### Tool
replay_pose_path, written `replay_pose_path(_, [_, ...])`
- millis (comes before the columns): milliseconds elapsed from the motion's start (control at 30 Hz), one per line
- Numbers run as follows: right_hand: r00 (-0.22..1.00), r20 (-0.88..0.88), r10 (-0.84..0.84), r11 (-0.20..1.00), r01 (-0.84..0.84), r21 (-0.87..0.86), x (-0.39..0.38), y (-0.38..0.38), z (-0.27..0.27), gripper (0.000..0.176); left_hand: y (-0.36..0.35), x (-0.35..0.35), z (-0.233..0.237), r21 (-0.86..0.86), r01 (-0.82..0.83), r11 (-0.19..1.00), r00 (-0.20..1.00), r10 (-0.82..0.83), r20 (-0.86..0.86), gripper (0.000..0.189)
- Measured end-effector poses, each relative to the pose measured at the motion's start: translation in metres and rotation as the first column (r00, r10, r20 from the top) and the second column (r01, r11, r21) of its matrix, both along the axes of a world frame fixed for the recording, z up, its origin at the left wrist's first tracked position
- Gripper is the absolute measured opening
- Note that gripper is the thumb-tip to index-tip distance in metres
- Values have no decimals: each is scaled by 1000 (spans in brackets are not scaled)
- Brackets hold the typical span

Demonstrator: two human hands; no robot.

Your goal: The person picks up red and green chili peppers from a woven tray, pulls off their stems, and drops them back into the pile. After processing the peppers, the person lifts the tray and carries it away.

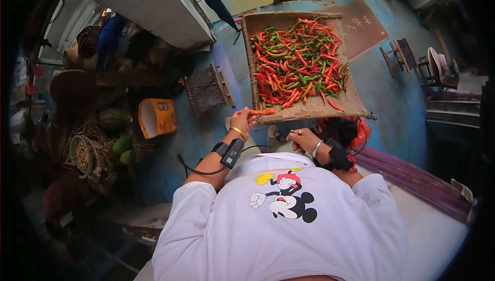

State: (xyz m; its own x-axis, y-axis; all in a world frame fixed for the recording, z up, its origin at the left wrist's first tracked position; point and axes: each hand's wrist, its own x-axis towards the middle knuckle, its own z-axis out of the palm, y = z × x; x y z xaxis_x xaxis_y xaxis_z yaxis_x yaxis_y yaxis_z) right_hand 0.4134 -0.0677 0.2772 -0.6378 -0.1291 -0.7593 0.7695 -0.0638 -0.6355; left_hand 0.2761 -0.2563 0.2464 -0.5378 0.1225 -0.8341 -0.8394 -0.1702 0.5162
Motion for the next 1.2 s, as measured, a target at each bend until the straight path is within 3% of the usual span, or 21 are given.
replay_pose_path(200, [967, 138, -212, 972, 223, -68, 25, 25, -11, 26, 31, -13, -4, 81, 101, 992, 990, -92, -109, 16])
replay_pose_path(267, [808, 244, -537, 710, 589, -387, 24, 31, 3, 24, 43, -15, 5, 105, 78, 991, 991, -65, -117, 15])
replay_pose_path(333, [750, 234, -618, 619, 648, -443, 14, 38, 17, 27, 44, -12, 12, 121, 101, 987, 991, -89, -105, 15])
replay_pose_path(400, [763, 185, -620, 625, 622, -472, 6, 45, 29, 28, 46, -13, 19, 167, 105, 980, 991, -88, -105, 15])
replay_pose_path(500, [847, -9, -532, 663, 410, -626, -10, 49, 46, 31, 42, -10, 30, 183, 116, 976, 987, -94, -128, 15])
replay_pose_path(733, [906, -75, -416, 746, 292, -599, -46, 30, 63, 30, 9, -13, 42, 200, 69, 977, 985, -35, -166, 13])
replay_pose_path(833, [947, -116, -299, 734, 151, -662, -61, 20, 64, 31, -11, -14, 43, 216, -2, 976, 988, 35, -149, 13])
replay_pose_path(933, [961, -151, -232, 782, 91, -617, -77, 3, 67, 30, -29, -13, 45, 187, -84, 979, 985, 109, -130, 13])
replay_pose_path(1000, [956, -43, -291, 849, 237, -472, -90, -11, 70, 27, -40, -14, 45, 176, -142, 974, 978, 166, -125, 13])
replay_pose_path(1033, [962, -46, -269, 856, 217, -470, -94, -15, 67, 27, -47, -14, 43, 174, -162, 971, 975, 185, -123, 12])
replay_pose_path(1100, [975, -2, -221, 936, 212, -282, -101, -25, 49, 21, -59, -14, 42, 176, -201, 964, 967, 224, -123, 12])
replay_pose_path(1133, [979, -4, -202, 940, 193, -281, -102, -31, 40, 21, -65, -14, 42, 166, -223, 961, 962, 245, -125, 13])
replay_pose_path(1200, [998, 67, 9, 980, 5, -201, -100, -39, 16, 16, -78, -15, 42, 158, -261, 952, 951, 282, -129, 14])
